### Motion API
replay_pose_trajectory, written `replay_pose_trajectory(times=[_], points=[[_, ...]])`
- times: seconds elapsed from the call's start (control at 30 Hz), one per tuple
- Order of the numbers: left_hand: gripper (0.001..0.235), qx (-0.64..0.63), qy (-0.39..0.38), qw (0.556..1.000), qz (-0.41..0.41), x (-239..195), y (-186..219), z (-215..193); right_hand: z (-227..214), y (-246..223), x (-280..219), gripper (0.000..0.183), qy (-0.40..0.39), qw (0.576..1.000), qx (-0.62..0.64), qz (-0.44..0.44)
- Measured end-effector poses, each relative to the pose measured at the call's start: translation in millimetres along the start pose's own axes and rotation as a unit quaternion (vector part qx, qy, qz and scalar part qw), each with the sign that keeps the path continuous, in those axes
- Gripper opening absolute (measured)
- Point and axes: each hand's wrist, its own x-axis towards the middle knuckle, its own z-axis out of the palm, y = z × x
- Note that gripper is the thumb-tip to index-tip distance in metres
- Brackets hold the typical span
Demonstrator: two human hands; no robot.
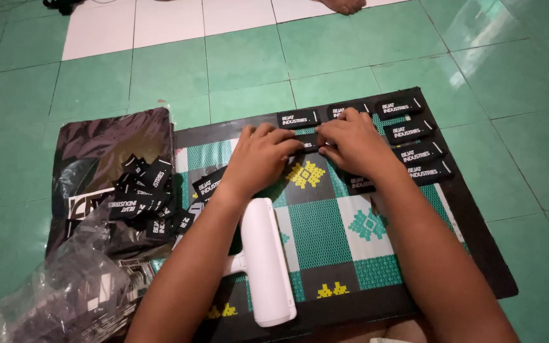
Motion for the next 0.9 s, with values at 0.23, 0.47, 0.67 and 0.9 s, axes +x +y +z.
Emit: replay_pose_trajectory(times=[0.23,0.47,0.67,0.9], points=[[0.020,0.027,-0.035,0.999,-0.001,-1,2,-1,-5,-2,2,0.014,-0.039,0.999,-0.004,0.021],[0.021,0.033,-0.101,0.994,-0.026,2,4,-6,11,1,-1,0.014,-0.018,0.999,-0.033,0.017],[0.020,0.016,-0.104,0.994,-0.034,2,3,-6,20,-3,2,0.026,0.081,0.993,-0.075,-0.046],[0.022,0.006,-0.124,0.991,-0.041,2,3,-9,31,-14,6,0.022,0.050,0.996,0.008,-0.078]])
